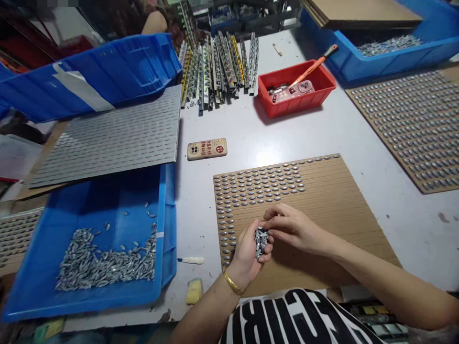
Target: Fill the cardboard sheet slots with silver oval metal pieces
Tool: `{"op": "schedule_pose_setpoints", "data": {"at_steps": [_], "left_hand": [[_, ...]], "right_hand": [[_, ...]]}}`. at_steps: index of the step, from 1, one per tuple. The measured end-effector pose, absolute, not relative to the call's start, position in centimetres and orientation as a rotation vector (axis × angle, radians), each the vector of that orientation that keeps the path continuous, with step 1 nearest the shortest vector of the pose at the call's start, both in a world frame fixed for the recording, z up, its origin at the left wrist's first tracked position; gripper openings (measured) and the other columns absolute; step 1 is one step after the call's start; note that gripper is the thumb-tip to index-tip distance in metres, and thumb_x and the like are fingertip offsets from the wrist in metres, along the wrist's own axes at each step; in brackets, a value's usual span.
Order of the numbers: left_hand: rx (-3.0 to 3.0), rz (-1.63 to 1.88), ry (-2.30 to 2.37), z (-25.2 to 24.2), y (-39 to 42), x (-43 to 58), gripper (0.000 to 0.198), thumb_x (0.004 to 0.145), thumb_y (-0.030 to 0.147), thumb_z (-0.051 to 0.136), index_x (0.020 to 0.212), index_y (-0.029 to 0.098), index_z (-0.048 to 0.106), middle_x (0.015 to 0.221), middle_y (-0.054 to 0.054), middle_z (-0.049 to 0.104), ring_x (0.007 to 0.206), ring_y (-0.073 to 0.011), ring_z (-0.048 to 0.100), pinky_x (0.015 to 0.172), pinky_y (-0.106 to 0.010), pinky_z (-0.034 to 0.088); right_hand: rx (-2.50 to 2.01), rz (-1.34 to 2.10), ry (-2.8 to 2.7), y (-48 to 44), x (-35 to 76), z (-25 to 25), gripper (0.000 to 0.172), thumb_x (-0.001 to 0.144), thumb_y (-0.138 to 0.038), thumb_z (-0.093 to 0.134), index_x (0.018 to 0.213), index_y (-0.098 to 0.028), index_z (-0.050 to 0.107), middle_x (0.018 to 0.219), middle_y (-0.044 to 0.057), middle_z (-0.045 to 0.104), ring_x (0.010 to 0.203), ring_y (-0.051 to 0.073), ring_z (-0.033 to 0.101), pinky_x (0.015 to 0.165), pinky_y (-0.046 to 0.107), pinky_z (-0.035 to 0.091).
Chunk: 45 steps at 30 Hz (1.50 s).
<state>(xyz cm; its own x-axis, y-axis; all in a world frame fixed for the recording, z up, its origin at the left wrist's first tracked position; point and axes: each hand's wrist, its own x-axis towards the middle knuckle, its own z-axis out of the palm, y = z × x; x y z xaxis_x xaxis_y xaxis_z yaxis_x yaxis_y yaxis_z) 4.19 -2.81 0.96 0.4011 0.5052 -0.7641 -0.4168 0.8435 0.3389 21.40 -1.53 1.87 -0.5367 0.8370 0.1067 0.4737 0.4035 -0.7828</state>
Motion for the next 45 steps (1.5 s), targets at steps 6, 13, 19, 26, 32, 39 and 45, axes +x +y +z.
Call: {"op": "schedule_pose_setpoints", "data": {"at_steps": [6, 13, 19, 26, 32, 39, 45], "left_hand": [[0.152, 0.483, 0.985, 0.7, -3.2, 4.5, 0.032, 0.082, 0.050, 0.053, 0.083, 0.019, 0.049, 0.057, 0.001, 0.054, 0.037, -0.0065, 0.042, 0.031, -0.014, 0.016], [0.170, 0.418, 1.012, 0.8, -3.1, 5.2, 0.029, 0.080, 0.046, 0.057, 0.077, 0.018, 0.050, 0.053, 0.002, 0.051, 0.036, -0.0057, 0.040, 0.032, -0.014, 0.016], [0.243, 0.445, 0.945, 1.2, -2.6, 5.6, 0.025, 0.077, 0.039, 0.062, 0.083, 0.016, 0.055, 0.065, 0.001, 0.053, 0.042, -0.0036, 0.040, 0.034, -0.014, 0.015], [0.288, 0.424, 0.914, 1.6, -2.2, 6.7, 0.031, 0.078, 0.041, 0.061, 0.096, 0.015, 0.063, 0.071, 0.000, 0.053, 0.045, -0.0029, 0.039, 0.036, -0.015, 0.013], [0.219, 0.443, 0.964, 1.6, -1.8, 6.9, 0.029, 0.078, 0.037, 0.058, 0.095, 0.014, 0.065, 0.070, -0.001, 0.053, 0.046, -0.0041, 0.040, 0.036, -0.016, 0.015], [0.269, 0.427, 0.927, 1.6, -1.8, 6.6, 0.028, 0.078, 0.035, 0.062, 0.097, 0.015, 0.063, 0.075, -0.001, 0.053, 0.048, -0.0030, 0.039, 0.037, -0.015, 0.013], [0.264, 0.429, 0.921, 1.3, -2.0, 6.4, 0.029, 0.075, 0.033, 0.066, 0.098, 0.015, 0.064, 0.079, -0.002, 0.054, 0.049, -0.0023, 0.039, 0.036, -0.015, 0.014]], "right_hand": [[-1.031, 0.696, -2.534, -2.2, 21.6, 2.9, 0.021, 0.093, -0.015, 0.044, 0.097, -0.015, 0.065, 0.089, 0.010, 0.060, 0.081, 0.018, 0.050, 0.069, 0.031, 0.046], [-0.918, 0.409, -2.704, -3.1, 22.5, 3.4, 0.025, 0.094, -0.013, 0.041, 0.107, -0.009, 0.061, 0.088, 0.012, 0.060, 0.076, 0.020, 0.048, 0.065, 0.034, 0.044], [-1.112, 0.453, -2.427, -3.5, 24.1, 1.8, 0.018, 0.093, -0.014, 0.044, 0.101, -0.015, 0.060, 0.085, 0.009, 0.059, 0.075, 0.017, 0.049, 0.064, 0.030, 0.043], [-1.365, 0.878, -1.876, -2.8, 26.0, 0.5, 0.007, 0.092, -0.020, 0.049, 0.089, -0.020, 0.056, 0.079, 0.002, 0.061, 0.070, 0.013, 0.056, 0.064, 0.026, 0.047], [-1.383, 0.545, -1.965, -0.7, 27.4, -3.0, 0.012, 0.090, -0.018, 0.051, 0.097, -0.021, 0.061, 0.089, 0.007, 0.065, 0.080, 0.018, 0.060, 0.071, 0.031, 0.050], [-1.347, 0.175, -2.204, 0.1, 27.4, -4.2, 0.025, 0.090, -0.011, 0.046, 0.103, -0.020, 0.064, 0.097, 0.008, 0.066, 0.085, 0.018, 0.059, 0.073, 0.029, 0.050], [-1.337, 0.134, -2.277, 0.0, 28.0, -4.3, 0.025, 0.089, -0.010, 0.047, 0.103, -0.020, 0.065, 0.095, 0.008, 0.067, 0.085, 0.018, 0.059, 0.073, 0.029, 0.049]]}}
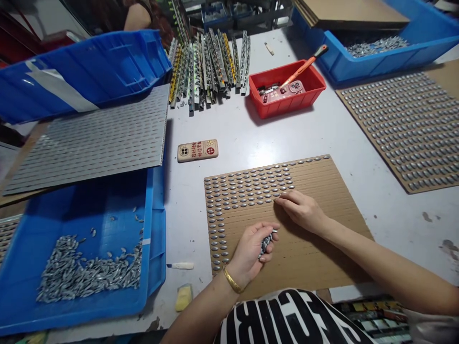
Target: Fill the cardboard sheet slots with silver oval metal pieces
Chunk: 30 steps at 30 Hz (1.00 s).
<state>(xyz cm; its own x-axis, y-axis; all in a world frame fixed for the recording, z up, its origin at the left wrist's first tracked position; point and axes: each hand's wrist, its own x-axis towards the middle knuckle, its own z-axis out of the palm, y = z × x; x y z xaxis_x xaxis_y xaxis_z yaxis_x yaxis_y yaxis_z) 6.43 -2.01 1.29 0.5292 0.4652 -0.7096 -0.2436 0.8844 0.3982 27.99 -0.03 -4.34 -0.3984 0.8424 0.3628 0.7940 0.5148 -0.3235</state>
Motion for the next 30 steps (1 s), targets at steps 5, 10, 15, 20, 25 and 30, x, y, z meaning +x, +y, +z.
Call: {"op": "schedule_pose_setpoints", "data": {"at_steps": [5, 10, 15, 20, 25, 30], "left_hand": [[0.257, 0.458, 0.931, 1.4, -1.7, 6.4, 0.026, 0.075, 0.027, 0.065, 0.097, 0.014, 0.064, 0.080, -0.003, 0.054, 0.049, -0.0021, 0.039, 0.036, -0.015, 0.014], [0.252, 0.491, 0.957, 1.3, -1.7, 6.5, 0.024, 0.075, 0.026, 0.066, 0.096, 0.016, 0.060, 0.080, -0.002, 0.055, 0.049, -0.0022, 0.039, 0.036, -0.014, 0.015], [0.277, 0.567, 0.958, 1.2, -1.6, 6.6, 0.024, 0.076, 0.029, 0.067, 0.093, 0.018, 0.053, 0.078, -0.001, 0.056, 0.048, -0.0021, 0.038, 0.037, -0.013, 0.014], [0.274, 0.570, 0.946, 1.0, -1.6, 7.0, 0.027, 0.075, 0.034, 0.069, 0.086, 0.017, 0.051, 0.074, 0.001, 0.053, 0.047, -0.0014, 0.037, 0.036, -0.013, 0.014], [0.272, 0.553, 0.962, 1.1, -1.7, 7.7, 0.028, 0.075, 0.037, 0.069, 0.086, 0.015, 0.055, 0.075, 0.001, 0.051, 0.047, -0.0011, 0.036, 0.036, -0.014, 0.013], [0.216, 0.588, 1.025, 1.4, -1.3, 8.0, 0.031, 0.078, 0.036, 0.060, 0.100, 0.014, 0.061, 0.079, -0.003, 0.055, 0.047, -0.0036, 0.040, 0.036, -0.016, 0.016]], "right_hand": [[-1.350, 0.179, -2.332, 0.1, 28.2, -4.3, 0.026, 0.090, -0.011, 0.046, 0.106, -0.018, 0.065, 0.099, 0.010, 0.067, 0.089, 0.020, 0.059, 0.076, 0.033, 0.051], [-1.384, 0.267, -2.290, 0.0, 27.9, -3.4, 0.027, 0.090, -0.012, 0.045, 0.106, -0.019, 0.065, 0.101, 0.011, 0.066, 0.091, 0.021, 0.059, 0.078, 0.035, 0.052], [-1.297, 0.712, -1.979, -1.4, 26.4, -0.4, 0.020, 0.089, -0.022, 0.054, 0.108, -0.020, 0.061, 0.097, 0.009, 0.066, 0.084, 0.018, 0.061, 0.072, 0.030, 0.051], [-1.124, 0.954, -1.984, -2.9, 25.0, 1.2, 0.017, 0.091, -0.019, 0.051, 0.106, -0.019, 0.060, 0.092, 0.007, 0.065, 0.084, 0.015, 0.060, 0.074, 0.028, 0.050], [-1.150, 0.708, -2.099, -3.3, 25.8, -0.1, 0.021, 0.091, -0.015, 0.048, 0.107, -0.020, 0.061, 0.092, 0.009, 0.065, 0.081, 0.016, 0.059, 0.071, 0.029, 0.050], [-1.352, 0.567, -1.964, -1.5, 28.6, -1.5, 0.015, 0.091, -0.020, 0.052, 0.102, -0.020, 0.062, 0.092, 0.009, 0.065, 0.083, 0.018, 0.061, 0.072, 0.031, 0.051]]}}
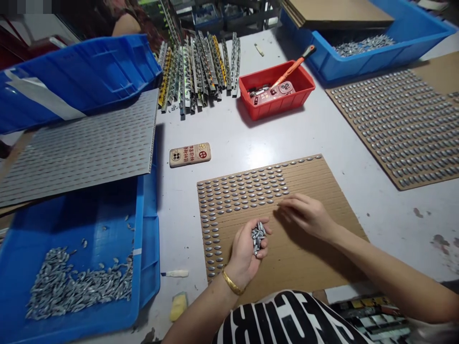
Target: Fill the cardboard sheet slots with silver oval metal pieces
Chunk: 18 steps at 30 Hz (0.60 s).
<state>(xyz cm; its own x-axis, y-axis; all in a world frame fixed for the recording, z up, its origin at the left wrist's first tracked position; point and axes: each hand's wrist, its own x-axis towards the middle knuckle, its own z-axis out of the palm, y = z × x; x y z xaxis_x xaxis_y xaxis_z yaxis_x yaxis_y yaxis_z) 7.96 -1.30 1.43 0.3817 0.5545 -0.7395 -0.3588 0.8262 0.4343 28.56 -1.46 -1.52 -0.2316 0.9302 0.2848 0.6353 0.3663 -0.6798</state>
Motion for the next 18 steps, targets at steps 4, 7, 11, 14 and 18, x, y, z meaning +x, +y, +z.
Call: {"op": "schedule_pose_setpoints", "data": {"at_steps": [4, 7, 11, 14, 18], "left_hand": [[0.247, 0.557, 1.042, 1.6, -1.4, 8.0, 0.028, 0.075, 0.030, 0.061, 0.098, 0.015, 0.059, 0.078, -0.003, 0.056, 0.047, -0.0043, 0.041, 0.036, -0.016, 0.016], [0.255, 0.534, 1.024, 1.5, -1.6, 8.2, 0.027, 0.074, 0.032, 0.063, 0.097, 0.018, 0.055, 0.078, -0.001, 0.057, 0.047, -0.0045, 0.041, 0.036, -0.015, 0.016], [0.264, 0.511, 1.006, 1.4, -1.6, 8.3, 0.031, 0.074, 0.037, 0.067, 0.094, 0.019, 0.053, 0.078, -0.001, 0.056, 0.048, -0.0035, 0.041, 0.037, -0.014, 0.015], [0.275, 0.509, 0.985, 1.5, -1.5, 8.3, 0.032, 0.076, 0.040, 0.068, 0.095, 0.017, 0.056, 0.077, 0.000, 0.054, 0.049, -0.0025, 0.039, 0.037, -0.014, 0.016], [0.265, 0.513, 0.974, 1.4, -1.4, 8.3, 0.036, 0.074, 0.041, 0.070, 0.098, 0.016, 0.059, 0.077, 0.000, 0.052, 0.050, -0.0024, 0.039, 0.037, -0.014, 0.016]], "right_hand": [[-1.422, 0.526, -2.024, -0.2, 29.6, -2.7, 0.017, 0.094, -0.024, 0.047, 0.098, -0.021, 0.064, 0.088, 0.008, 0.065, 0.078, 0.018, 0.061, 0.069, 0.031, 0.051], [-1.467, 0.446, -2.069, 0.0, 29.4, -3.2, 0.020, 0.095, -0.024, 0.044, 0.098, -0.020, 0.063, 0.088, 0.007, 0.065, 0.079, 0.017, 0.061, 0.069, 0.030, 0.050], [-1.516, 0.354, -2.132, -0.1, 29.2, -3.5, 0.019, 0.095, -0.020, 0.043, 0.098, -0.020, 0.062, 0.089, 0.007, 0.064, 0.079, 0.016, 0.060, 0.071, 0.027, 0.049], [-1.551, 0.287, -2.186, -0.2, 29.2, -3.5, 0.021, 0.094, -0.018, 0.042, 0.096, -0.020, 0.063, 0.088, 0.007, 0.064, 0.080, 0.016, 0.058, 0.071, 0.026, 0.047], [-1.581, 0.234, -2.238, -0.1, 29.3, -3.5, 0.022, 0.093, -0.016, 0.042, 0.092, -0.019, 0.064, 0.087, 0.007, 0.063, 0.080, 0.016, 0.057, 0.070, 0.025, 0.046]]}}
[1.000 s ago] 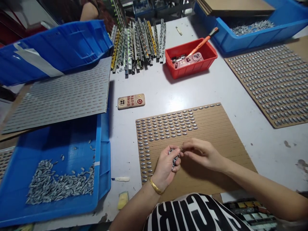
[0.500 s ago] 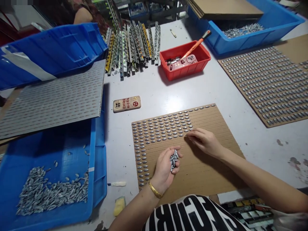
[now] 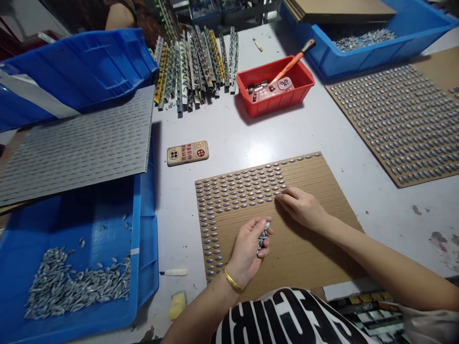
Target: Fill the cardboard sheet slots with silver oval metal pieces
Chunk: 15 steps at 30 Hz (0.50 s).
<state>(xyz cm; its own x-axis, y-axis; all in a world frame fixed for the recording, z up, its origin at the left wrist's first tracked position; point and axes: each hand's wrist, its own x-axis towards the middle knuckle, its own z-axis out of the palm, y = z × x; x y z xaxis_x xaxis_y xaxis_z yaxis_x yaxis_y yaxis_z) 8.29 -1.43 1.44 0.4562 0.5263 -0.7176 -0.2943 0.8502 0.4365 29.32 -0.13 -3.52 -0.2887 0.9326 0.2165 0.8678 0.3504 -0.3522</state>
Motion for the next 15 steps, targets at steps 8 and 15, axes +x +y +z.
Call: {"op": "schedule_pose_setpoints", "data": {"at_steps": [8, 15], "left_hand": [[0.269, 0.567, 0.957, 1.1, -1.6, 8.1, 0.032, 0.076, 0.041, 0.069, 0.091, 0.018, 0.053, 0.080, 0.000, 0.054, 0.050, -0.0019, 0.040, 0.037, -0.013, 0.017], [0.291, 0.561, 0.966, 1.3, -1.7, 8.5, 0.031, 0.079, 0.041, 0.066, 0.084, 0.017, 0.047, 0.074, 0.003, 0.050, 0.048, -0.0009, 0.037, 0.037, -0.012, 0.016]], "right_hand": [[-1.474, 0.637, -2.000, -1.2, 27.8, -0.8, 0.021, 0.093, -0.026, 0.049, 0.110, -0.020, 0.059, 0.095, 0.008, 0.062, 0.082, 0.017, 0.059, 0.070, 0.029, 0.048], [-1.241, 1.118, -1.800, -2.5, 25.7, 1.5, 0.017, 0.092, -0.024, 0.051, 0.103, -0.020, 0.063, 0.088, 0.006, 0.064, 0.081, 0.015, 0.059, 0.073, 0.029, 0.049]]}}
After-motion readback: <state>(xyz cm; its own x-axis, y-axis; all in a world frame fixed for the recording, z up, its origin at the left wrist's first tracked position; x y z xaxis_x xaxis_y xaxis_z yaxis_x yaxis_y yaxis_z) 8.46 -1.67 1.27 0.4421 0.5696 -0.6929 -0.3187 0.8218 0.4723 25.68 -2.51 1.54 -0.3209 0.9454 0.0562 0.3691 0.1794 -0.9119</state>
